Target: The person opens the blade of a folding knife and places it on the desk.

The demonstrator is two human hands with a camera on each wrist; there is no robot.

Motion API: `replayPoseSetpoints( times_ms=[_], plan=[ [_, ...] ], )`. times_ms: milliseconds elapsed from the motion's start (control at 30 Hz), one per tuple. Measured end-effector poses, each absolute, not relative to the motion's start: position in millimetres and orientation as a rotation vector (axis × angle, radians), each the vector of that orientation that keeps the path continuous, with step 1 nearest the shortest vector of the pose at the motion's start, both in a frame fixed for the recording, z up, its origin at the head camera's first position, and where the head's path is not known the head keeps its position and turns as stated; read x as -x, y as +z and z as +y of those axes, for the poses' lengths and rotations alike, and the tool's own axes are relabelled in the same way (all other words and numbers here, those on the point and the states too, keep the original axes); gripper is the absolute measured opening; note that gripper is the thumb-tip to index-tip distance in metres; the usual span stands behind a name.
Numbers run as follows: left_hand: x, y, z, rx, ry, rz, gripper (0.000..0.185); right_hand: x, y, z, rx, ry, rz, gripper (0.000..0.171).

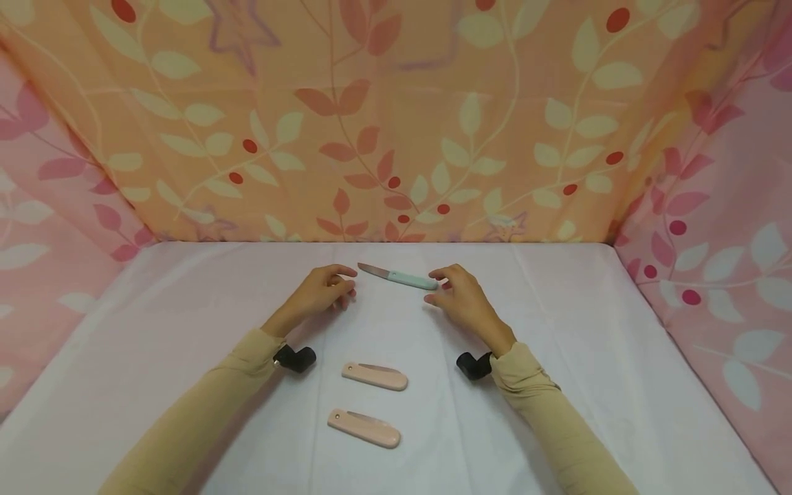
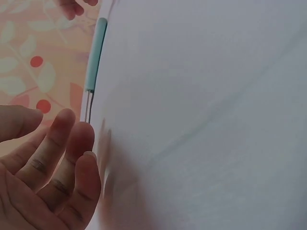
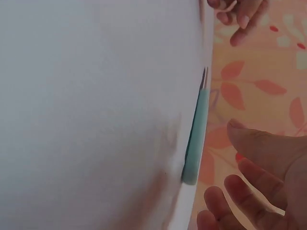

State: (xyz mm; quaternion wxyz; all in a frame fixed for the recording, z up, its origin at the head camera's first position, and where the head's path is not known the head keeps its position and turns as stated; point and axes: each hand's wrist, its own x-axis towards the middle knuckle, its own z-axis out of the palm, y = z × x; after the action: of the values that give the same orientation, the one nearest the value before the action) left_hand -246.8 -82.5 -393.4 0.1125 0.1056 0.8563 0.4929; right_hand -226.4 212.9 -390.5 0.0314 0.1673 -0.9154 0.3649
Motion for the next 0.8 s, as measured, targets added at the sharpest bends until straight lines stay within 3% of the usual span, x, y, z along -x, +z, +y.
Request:
replayPoseSetpoints(
  times_ms=[800],
  plan=[
    [200.8, -385.6, -73.9, -0.452, 1.385, 2.467, 0.027, 157.3, -391.9, 204.5, -0.753, 1.231, -2.81, 0.042]
  ],
)
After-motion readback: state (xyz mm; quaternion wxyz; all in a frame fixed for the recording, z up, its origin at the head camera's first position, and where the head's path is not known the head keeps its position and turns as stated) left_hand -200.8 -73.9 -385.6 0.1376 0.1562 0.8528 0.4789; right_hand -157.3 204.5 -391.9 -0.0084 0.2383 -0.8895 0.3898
